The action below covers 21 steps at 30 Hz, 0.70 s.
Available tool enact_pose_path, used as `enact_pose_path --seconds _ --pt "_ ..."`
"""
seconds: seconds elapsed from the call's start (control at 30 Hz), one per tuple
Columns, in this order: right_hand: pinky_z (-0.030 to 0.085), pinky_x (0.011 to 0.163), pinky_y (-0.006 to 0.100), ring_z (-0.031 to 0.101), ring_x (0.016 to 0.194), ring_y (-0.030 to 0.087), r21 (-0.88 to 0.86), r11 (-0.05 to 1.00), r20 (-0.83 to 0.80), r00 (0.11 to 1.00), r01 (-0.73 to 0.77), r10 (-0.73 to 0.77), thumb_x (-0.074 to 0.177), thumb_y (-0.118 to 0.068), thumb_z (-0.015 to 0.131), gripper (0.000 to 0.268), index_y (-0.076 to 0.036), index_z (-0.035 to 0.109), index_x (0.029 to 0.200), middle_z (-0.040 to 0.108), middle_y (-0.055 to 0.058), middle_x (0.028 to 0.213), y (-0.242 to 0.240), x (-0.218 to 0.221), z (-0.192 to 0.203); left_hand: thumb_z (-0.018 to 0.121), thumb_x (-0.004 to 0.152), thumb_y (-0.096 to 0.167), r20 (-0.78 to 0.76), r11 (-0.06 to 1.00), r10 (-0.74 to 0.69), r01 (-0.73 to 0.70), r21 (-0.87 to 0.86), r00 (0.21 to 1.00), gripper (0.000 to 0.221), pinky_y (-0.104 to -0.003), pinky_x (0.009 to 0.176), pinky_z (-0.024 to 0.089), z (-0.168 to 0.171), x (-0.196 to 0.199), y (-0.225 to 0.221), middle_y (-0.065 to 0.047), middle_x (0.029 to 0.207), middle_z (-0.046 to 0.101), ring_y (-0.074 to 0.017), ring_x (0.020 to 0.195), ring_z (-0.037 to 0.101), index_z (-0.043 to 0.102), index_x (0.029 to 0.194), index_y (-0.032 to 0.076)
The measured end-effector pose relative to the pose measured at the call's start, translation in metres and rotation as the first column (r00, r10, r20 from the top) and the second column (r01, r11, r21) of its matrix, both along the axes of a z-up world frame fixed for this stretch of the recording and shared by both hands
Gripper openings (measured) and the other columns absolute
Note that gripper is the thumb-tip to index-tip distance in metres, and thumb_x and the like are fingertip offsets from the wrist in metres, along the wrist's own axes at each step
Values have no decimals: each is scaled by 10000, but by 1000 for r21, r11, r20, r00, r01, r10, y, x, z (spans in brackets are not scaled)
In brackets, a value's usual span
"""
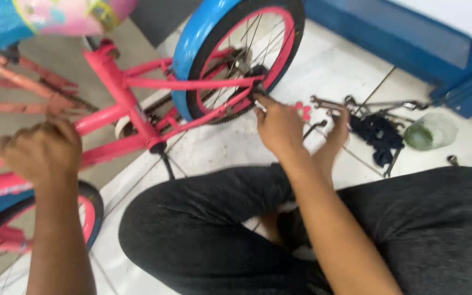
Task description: Adjusting and tightening various components on a bicycle frame using wrenches and a screwdriver.
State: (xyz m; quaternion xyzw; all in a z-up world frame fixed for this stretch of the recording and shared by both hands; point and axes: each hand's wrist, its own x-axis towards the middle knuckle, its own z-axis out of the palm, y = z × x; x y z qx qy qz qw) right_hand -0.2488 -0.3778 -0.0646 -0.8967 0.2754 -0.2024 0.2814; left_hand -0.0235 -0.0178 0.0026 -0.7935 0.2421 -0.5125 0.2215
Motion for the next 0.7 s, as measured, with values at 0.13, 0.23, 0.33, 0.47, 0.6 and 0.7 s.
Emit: enact_pose_path --seconds 0.13,0.23,0.33,0.47,0.6,0.7 --pt "547 724 495 705 879 411 128 990 -17 998 62 -60 949 -232 593 342 -188 726 1261 767 155 997 1 28 -5 716 1107 141 -98 998 -33 28 -57 995 438 -290 701 408 -5 8 5 -24 592 548 -241 471 346 628 681 188" --pt "525 674 481 698 758 388 135 989 -42 998 53 -48 964 -258 581 334 -215 731 1259 771 134 899 2 40 -9 737 1133 109 -132 998 -38 30 -61 991 487 -312 686 369 -8 13 6 -33 578 503 -253 484 318 595 672 173" --pt "513 647 465 692 712 354 171 984 -28 999 43 -38 971 -263 585 347 -194 717 1285 748 126 800 -6 42 -12 731 1130 107 -139 998 -32 24 -58 990 496 -313 702 375 -8 17 4 -34 587 518 -247 493 337 577 663 173" --pt "528 676 448 706 752 319 223 971 -121 990 91 -65 979 -229 570 370 -203 695 1326 763 114 857 -23 33 -19 731 1157 113 -105 999 -43 42 -8 994 472 -323 733 426 -14 18 7 -37 674 622 -260 565 471 628 700 171" --pt "525 661 416 698 665 290 285 951 -89 991 118 -97 973 -211 585 357 -202 703 1310 760 102 801 -36 32 -21 714 1174 112 -137 999 32 -35 -16 990 451 -326 749 407 -20 21 4 -63 664 590 -252 529 400 650 729 143" --pt "542 679 394 715 697 271 310 944 -21 993 114 -113 969 -218 585 357 -204 695 1308 763 78 1015 -35 33 -18 666 1228 124 -183 990 138 -133 37 973 460 -292 812 452 -5 1 -10 -42 707 620 -221 577 481 673 770 157"
